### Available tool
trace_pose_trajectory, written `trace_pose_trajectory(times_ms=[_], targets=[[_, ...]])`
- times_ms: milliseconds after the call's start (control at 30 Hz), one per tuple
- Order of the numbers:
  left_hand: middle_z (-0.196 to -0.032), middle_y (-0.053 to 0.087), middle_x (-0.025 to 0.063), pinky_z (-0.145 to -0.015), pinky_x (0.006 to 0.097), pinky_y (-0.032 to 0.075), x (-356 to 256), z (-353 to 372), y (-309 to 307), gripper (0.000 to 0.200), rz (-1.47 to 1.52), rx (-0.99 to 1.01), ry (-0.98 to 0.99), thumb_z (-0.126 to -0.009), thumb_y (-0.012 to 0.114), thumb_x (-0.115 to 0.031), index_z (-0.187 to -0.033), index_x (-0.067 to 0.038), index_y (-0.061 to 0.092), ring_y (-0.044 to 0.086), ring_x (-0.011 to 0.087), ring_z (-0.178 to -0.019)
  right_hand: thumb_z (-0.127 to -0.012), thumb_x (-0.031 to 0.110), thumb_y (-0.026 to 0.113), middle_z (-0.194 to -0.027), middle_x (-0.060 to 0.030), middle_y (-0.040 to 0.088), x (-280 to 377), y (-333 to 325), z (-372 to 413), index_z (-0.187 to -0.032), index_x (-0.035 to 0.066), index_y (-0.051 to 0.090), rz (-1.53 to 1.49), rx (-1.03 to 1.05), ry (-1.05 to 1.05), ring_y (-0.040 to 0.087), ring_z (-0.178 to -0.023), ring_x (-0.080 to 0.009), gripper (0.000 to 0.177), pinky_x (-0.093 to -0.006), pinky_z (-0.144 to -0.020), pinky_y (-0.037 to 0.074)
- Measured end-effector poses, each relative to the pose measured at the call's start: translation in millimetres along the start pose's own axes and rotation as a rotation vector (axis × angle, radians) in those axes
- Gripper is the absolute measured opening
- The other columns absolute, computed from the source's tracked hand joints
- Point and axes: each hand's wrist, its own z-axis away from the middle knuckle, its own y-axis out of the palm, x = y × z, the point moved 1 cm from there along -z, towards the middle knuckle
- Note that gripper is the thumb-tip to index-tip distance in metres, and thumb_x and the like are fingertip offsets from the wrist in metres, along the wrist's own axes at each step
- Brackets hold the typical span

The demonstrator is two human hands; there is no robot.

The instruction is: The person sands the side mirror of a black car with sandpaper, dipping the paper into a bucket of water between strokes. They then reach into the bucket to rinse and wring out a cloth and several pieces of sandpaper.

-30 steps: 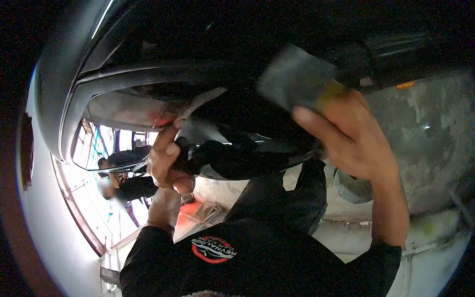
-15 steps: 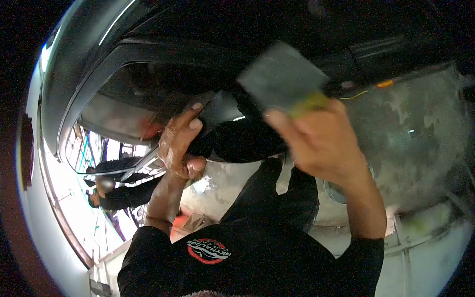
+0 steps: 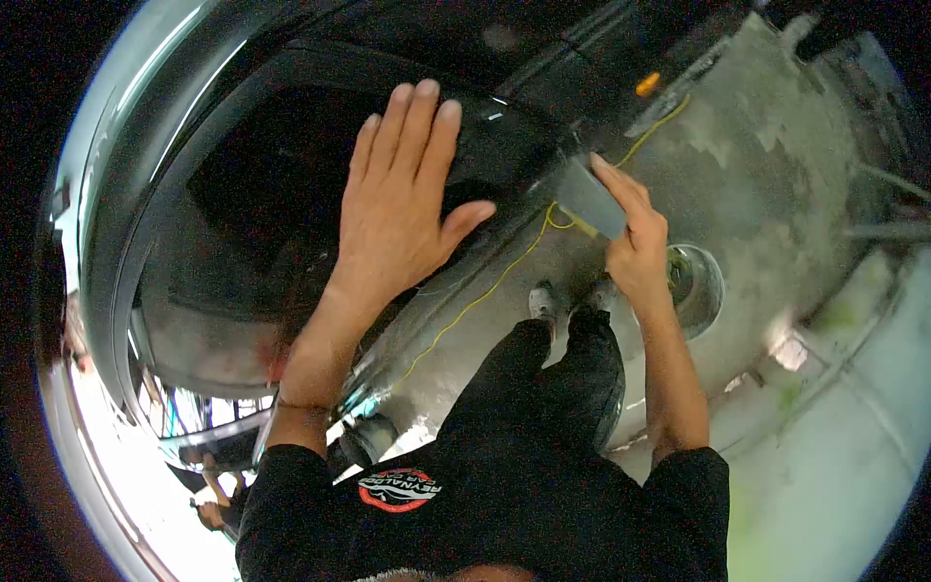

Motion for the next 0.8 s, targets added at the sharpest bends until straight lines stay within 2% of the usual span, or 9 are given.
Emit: trace_pose_trajectory(times_ms=[67,100,200,233,333,400,533,600,800], targets=[[-0.16,0.035,0.0225,-0.122,0.049,0.024,-22,-29,8,0.089,-0.016,0.017,0.024,-0.091,0.063,-0.057,-0.153,0.003,0.038,0.03,0.039,-0.15,-0.087,-0.012,0.038,-0.136,-0.0168,0.065,-7,-23,50,-0.139,-0.001,0.059,0.034,-0.165,0.254,0.061,-0.127,-0.0258,0.057,-0.0362,-0.112,0.041],[-0.151,0.047,0.023,-0.12,0.0487,0.028,-30,-40,13,0.083,-0.073,-0.06,0.087,-0.089,0.066,-0.056,-0.143,0.003,0.049,0.038,0.039,-0.145,-0.087,-0.014,0.037,-0.134,-0.0166,0.066,-10,-32,79,-0.139,-0.001,0.06,0.047,-0.248,0.38,0.062,-0.125,-0.0238,0.058,-0.0353,-0.111,0.042],[-0.131,0.062,0.021,-0.116,0.0492,0.033,-61,-72,34,0.067,-0.256,0.062,0.108,-0.087,0.069,-0.052,-0.125,0.003,0.062,0.051,0.0385,-0.132,-0.088,-0.013,0.038,-0.123,-0.0146,0.069,-85,-45,186,-0.128,-0.003,0.064,-0.038,-0.449,0.528,0.065,-0.114,-0.0212,0.048,-0.0351,-0.104,0.049],[-0.111,0.069,0.0179,-0.106,0.0476,0.042,-64,-78,43,0.056,-0.226,0.026,0.16,-0.086,0.071,-0.051,-0.107,0.001,0.068,0.061,0.0345,-0.115,-0.089,-0.012,0.039,-0.121,-0.0142,0.069,-107,-45,222,-0.125,-0.003,0.065,-0.152,-0.518,0.665,0.066,-0.111,-0.0211,0.045,-0.0349,-0.101,0.051],[-0.105,0.069,0.0165,-0.098,0.0457,0.048,-89,-104,38,0.051,-0.14,0.435,0.005,-0.087,0.07,-0.049,-0.103,-0.001,0.069,0.064,0.0324,-0.107,-0.098,-0.002,0.049,-0.113,-0.0129,0.069,-114,-61,291,-0.115,-0.002,0.064,-0.378,-0.711,0.921,0.068,-0.1,-0.0189,0.023,-0.0329,-0.088,0.056],[-0.111,0.069,0.0149,-0.094,0.0451,0.051,-86,-100,57,0.047,-0.266,0.278,0.1,-0.09,0.069,-0.046,-0.108,-0.003,0.068,0.065,0.0298,-0.108,-0.1,0.004,0.053,-0.111,-0.0121,0.069,-147,-67,325,-0.115,-0.001,0.062,-0.55,-0.785,1.019,0.068,-0.097,-0.0186,0.018,-0.0323,-0.084,0.057],[-0.144,0.058,0.014,-0.111,0.0466,0.041,-75,-76,66,0.058,-0.455,0.007,0.287,-0.094,0.066,-0.043,-0.139,-0.007,0.055,0.052,0.0334,-0.134,-0.1,0.001,0.047,-0.118,-0.0158,0.066,-217,-62,370,-0.128,0.0,0.054,-0.636,-0.807,1.116,0.068,-0.101,-0.0242,0.028,-0.0386,-0.084,0.058],[-0.153,0.049,0.0159,-0.116,0.0488,0.036,-72,-59,75,0.069,-0.451,0.019,0.24,-0.094,0.066,-0.046,-0.148,-0.008,0.048,0.045,0.0379,-0.141,-0.101,0.003,0.047,-0.119,-0.0152,0.066,-267,-59,390,-0.127,-0.002,0.057,-0.563,-0.8,1.139,0.067,-0.099,-0.0221,0.029,-0.0356,-0.084,0.057],[-0.152,0.046,0.0236,-0.116,0.0532,0.036,-44,-4,123,0.087,-0.388,-0.239,0.227,-0.091,0.067,-0.061,-0.148,0.002,0.047,0.044,0.0427,-0.141,-0.101,0.023,0.06,-0.113,-0.0084,0.07,-390,-56,398,-0.125,0.001,0.068,-0.434,-0.709,1.307,0.065,-0.091,-0.021,0.033,-0.0355,-0.084,0.052]])
